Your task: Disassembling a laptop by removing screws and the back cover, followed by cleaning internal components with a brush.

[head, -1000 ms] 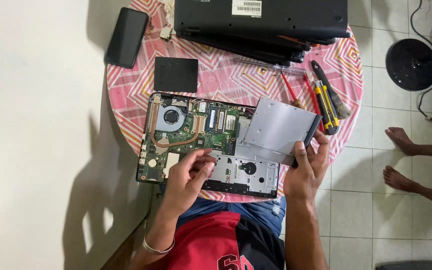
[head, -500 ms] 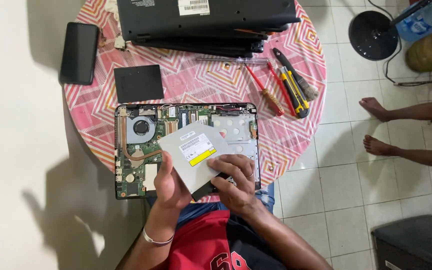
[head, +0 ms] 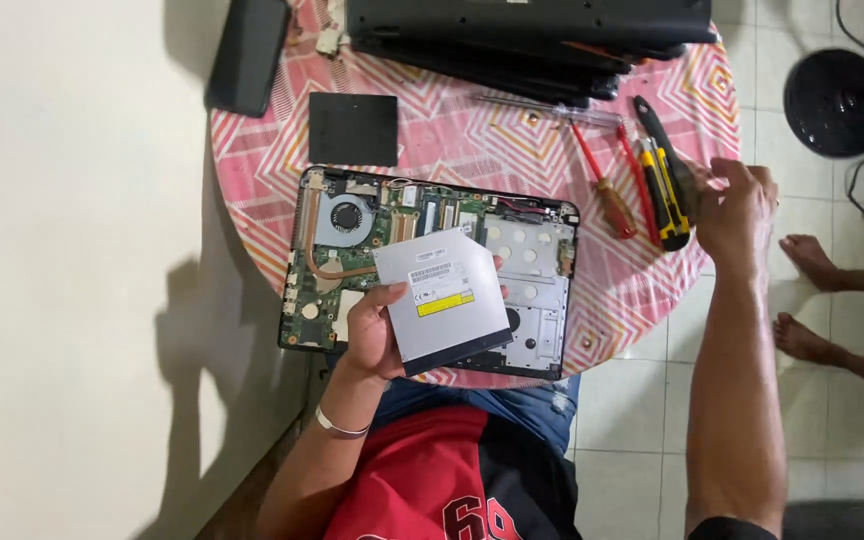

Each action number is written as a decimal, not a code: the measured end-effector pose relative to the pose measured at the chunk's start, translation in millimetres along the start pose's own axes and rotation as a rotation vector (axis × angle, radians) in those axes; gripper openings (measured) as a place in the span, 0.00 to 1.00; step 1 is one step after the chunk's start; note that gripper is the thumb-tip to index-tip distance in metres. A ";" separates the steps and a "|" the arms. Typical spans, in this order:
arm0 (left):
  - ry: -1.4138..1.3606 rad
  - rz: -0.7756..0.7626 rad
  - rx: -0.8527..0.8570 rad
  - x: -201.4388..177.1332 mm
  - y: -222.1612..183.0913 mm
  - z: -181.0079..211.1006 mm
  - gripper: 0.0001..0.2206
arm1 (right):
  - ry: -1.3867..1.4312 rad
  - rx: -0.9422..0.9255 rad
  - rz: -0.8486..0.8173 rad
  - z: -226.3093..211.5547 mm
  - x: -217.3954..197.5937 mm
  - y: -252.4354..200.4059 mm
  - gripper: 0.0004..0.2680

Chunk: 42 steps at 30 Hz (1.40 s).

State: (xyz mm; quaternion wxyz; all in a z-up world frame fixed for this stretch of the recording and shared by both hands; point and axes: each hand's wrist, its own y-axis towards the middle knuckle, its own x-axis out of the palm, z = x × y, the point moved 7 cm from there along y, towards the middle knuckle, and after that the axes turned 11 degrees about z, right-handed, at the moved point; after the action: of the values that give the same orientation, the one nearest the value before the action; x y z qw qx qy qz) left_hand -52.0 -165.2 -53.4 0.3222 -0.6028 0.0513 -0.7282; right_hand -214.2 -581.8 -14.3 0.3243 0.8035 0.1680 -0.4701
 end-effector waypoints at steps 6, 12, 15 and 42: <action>-0.318 -0.327 -0.218 60.9 -17.1 4.7 0.38 | 0.008 0.119 -0.122 2.6 9.2 3.8 0.09; -0.388 -0.341 -0.254 66.0 -11.0 4.8 0.38 | 0.122 0.086 -0.106 -5.2 6.5 0.4 0.09; -0.373 -0.337 -0.236 66.5 -10.8 8.1 0.41 | 0.269 0.299 -0.016 -1.1 -10.2 -2.7 0.07; 0.233 0.184 0.238 -8.0 -11.9 0.1 0.41 | 0.902 -0.260 -0.063 -229.5 -75.4 -146.5 0.05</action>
State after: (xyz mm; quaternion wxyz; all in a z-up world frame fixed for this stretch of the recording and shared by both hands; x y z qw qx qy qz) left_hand -56.2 -151.6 -54.6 0.4483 -0.4648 0.0564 -0.7615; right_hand -187.8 -315.9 77.4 0.3023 0.8748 0.3740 -0.0585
